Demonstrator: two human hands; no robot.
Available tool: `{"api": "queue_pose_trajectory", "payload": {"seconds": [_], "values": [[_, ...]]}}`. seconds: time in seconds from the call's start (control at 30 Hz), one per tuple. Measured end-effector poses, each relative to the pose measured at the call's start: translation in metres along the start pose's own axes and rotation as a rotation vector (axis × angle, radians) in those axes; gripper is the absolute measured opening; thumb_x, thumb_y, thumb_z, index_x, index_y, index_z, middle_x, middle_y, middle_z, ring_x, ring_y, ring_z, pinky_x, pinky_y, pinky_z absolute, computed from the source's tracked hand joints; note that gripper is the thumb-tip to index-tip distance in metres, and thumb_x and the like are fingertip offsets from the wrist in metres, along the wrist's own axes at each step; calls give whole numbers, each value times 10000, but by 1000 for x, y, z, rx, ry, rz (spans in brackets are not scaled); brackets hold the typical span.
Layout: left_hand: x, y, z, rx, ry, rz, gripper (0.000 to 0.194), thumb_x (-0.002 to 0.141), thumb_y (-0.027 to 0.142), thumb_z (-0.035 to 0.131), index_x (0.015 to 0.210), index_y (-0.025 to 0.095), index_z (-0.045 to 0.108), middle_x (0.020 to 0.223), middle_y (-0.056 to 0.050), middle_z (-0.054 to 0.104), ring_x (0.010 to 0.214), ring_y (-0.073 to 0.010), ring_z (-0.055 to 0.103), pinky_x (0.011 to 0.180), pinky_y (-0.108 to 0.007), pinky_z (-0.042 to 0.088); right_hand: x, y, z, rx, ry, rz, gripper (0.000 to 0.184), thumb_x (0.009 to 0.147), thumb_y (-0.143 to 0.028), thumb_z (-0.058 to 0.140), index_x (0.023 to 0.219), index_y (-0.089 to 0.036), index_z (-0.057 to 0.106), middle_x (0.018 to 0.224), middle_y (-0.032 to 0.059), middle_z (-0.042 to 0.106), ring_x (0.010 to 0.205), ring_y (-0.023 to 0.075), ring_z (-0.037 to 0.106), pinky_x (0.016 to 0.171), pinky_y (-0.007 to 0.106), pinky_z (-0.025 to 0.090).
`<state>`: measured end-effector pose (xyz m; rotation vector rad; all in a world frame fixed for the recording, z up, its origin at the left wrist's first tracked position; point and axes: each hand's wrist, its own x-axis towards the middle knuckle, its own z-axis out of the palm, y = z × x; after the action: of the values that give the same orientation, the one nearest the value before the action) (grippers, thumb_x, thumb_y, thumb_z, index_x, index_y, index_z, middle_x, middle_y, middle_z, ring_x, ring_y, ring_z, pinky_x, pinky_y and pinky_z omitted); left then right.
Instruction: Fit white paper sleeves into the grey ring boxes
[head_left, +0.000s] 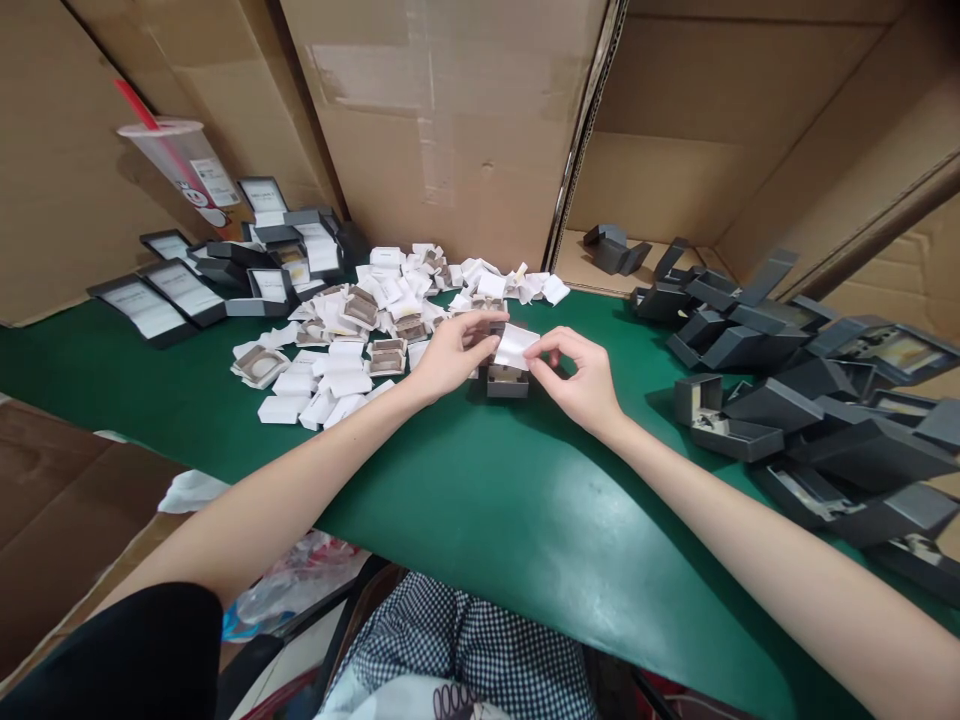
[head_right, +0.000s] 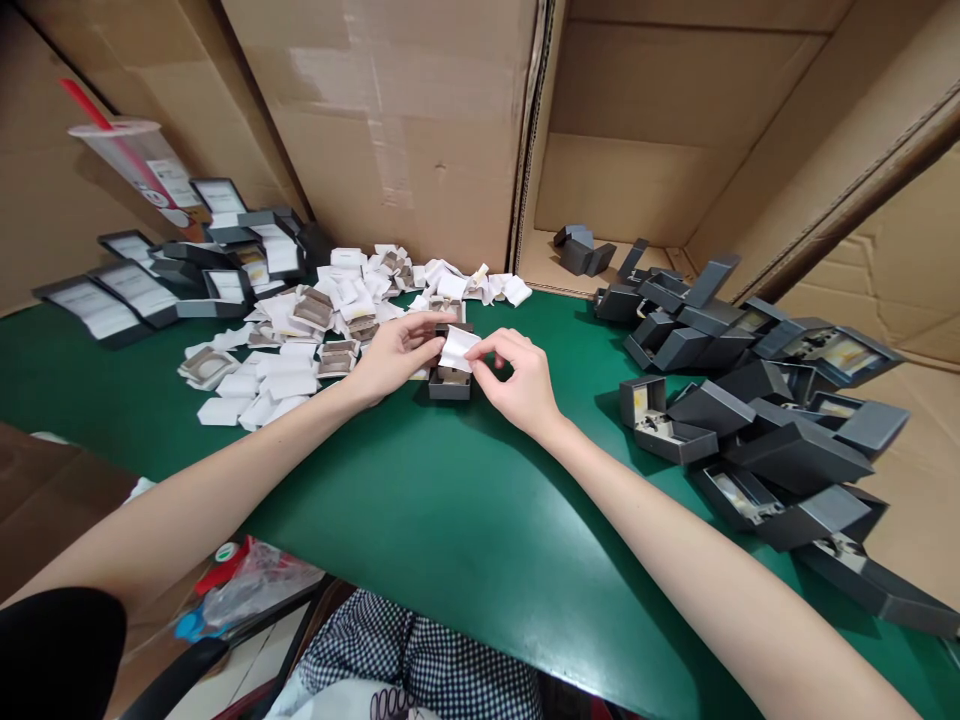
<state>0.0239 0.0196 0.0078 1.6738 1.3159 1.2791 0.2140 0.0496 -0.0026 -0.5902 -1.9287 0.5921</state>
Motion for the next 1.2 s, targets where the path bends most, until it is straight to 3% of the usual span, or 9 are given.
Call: {"api": "queue_pose_trajectory", "payload": {"seconds": [0.17,0.4,0.6,0.83,1.2], "values": [[-2,5,2,-64,0,-29,350,851,300,570,1159,150,643,799,-26,610,652,-110,559,607,-229,492,-1,1,1,-73,-65,-42,151,781,-96,566,746,-200,670,714,4,619,635,142,496,673,320,402],[-2,5,2,-90,5,-23,363,842,310,584,1160,142,638,947,-58,664,790,-144,605,712,-260,522,-1,3,0,-98,-112,-43,185,780,-84,532,724,-196,668,723,4,630,618,136,497,672,322,388],[-1,4,2,-35,6,23,364,846,310,576,1167,150,638,940,-54,668,807,-150,606,735,-271,507,-2,9,-1,-235,-145,-182,291,828,-41,459,758,-204,690,791,38,652,746,183,517,692,345,382],[-3,8,2,39,13,78,376,762,171,587,1135,165,632,1147,-64,652,930,-170,615,816,-283,503,-4,14,2,-312,-203,-314,351,870,-21,402,873,-188,711,917,78,666,774,198,490,654,345,385],[-2,5,3,-47,18,35,296,826,271,594,1089,142,638,1103,-80,680,976,-188,636,891,-305,482,-4,15,1,-298,-284,-316,352,868,-18,394,875,-176,708,907,79,677,797,202,515,678,354,405]]}}
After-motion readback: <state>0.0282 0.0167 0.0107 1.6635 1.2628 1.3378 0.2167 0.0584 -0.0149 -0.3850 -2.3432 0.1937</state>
